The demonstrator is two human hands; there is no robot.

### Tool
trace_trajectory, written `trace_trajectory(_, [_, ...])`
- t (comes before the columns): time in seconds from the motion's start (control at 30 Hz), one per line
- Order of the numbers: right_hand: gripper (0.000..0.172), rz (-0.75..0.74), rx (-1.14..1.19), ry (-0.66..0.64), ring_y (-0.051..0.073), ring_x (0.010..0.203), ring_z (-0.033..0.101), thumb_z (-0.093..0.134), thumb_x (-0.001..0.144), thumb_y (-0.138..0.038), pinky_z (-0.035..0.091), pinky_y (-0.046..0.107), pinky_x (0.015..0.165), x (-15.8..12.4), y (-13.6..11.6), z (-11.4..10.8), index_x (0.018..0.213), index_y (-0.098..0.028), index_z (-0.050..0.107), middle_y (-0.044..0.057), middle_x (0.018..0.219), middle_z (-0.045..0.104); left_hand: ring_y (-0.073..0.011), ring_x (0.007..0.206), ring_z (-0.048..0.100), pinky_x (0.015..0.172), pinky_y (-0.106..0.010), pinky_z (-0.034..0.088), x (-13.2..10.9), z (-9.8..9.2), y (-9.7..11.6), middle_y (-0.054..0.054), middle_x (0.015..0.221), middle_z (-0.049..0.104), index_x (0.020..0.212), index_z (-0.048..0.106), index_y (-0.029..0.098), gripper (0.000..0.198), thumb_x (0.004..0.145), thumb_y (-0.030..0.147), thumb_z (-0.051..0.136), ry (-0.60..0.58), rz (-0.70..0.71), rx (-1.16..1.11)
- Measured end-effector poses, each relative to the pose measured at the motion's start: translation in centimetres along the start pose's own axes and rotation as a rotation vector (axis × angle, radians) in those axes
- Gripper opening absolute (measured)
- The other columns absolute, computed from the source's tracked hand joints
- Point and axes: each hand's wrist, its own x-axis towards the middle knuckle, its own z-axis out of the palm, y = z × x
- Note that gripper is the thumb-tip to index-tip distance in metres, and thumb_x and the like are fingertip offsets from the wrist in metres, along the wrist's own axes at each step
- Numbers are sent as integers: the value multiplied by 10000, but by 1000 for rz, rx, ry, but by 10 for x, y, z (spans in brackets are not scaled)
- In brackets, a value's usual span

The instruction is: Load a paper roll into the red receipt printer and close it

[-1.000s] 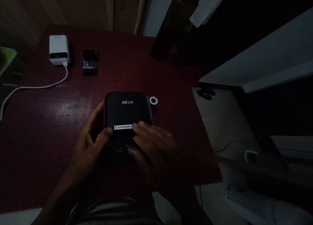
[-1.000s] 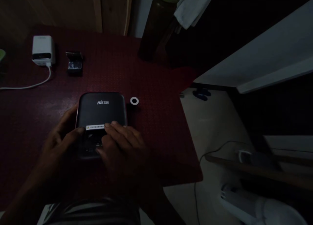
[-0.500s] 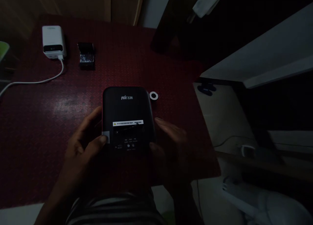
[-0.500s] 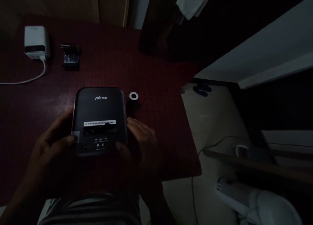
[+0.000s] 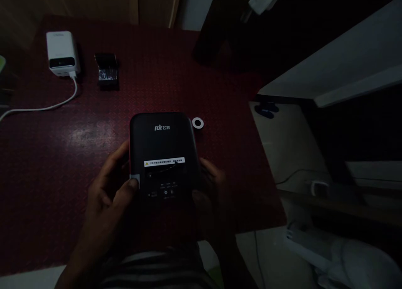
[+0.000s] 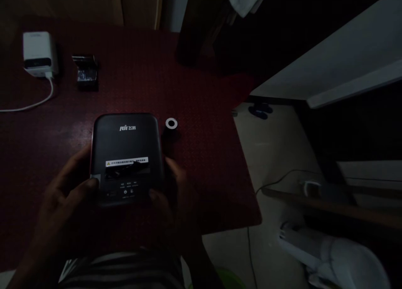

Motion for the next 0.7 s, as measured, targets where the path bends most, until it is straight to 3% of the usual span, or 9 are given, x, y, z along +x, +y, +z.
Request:
trace_trajectory(0.3, [548, -26, -29, -5, 314, 1192, 830, 612, 1115, -565, 700, 439, 924, 5, -2, -1, 1590, -292, 620, 126, 1401, 807, -370, 1575, 607, 1269, -539, 577, 4, 5, -1, 23, 1639, 691, 1554, 712, 438, 567, 997, 343, 749, 42, 45, 17])
trace_trajectory(0.43, [545, -35, -38, -34, 308, 1192, 834, 589, 1135, -558, 711, 428, 897, 14, -12, -9, 1611, -292, 602, 132, 1418, 806, -392, 1534, 640, 1253, -589, 581, 3, 2, -3, 18, 1632, 695, 1562, 700, 455, 575, 993, 395, 754, -1, 47, -33])
trace_trajectory(0.5, [501, -116, -113, -1, 304, 1221, 821, 615, 1136, -526, 704, 441, 941, 27, -25, -17, 1580, -294, 628, 120, 1444, 797, -396, 1539, 631, 1224, -583, 600, 4, 0, -7, 15, 1631, 695, 1574, 689, 460, 574, 1005, 442, 760, -24, 65, -47])
trace_trajectory(0.6, [280, -331, -306, -36, 262, 1280, 792, 601, 1158, -271, 641, 442, 1105, 60, -51, -22, 1408, -282, 726, 70, 1375, 835, -385, 1577, 590, 1234, -549, 585, 6, -3, -15, 5, 1663, 664, 1597, 669, 447, 574, 1030, 477, 754, -67, 127, -70])
trace_trajectory(0.7, [253, -583, -433, -314, 249, 1185, 805, 585, 1134, -117, 627, 435, 1085, 99, -74, -13, 1249, -229, 781, 76, 1254, 868, -383, 1614, 545, 1335, -557, 470, 7, -5, -23, -35, 1715, 610, 1649, 623, 393, 632, 1038, 486, 757, -110, 194, -91])
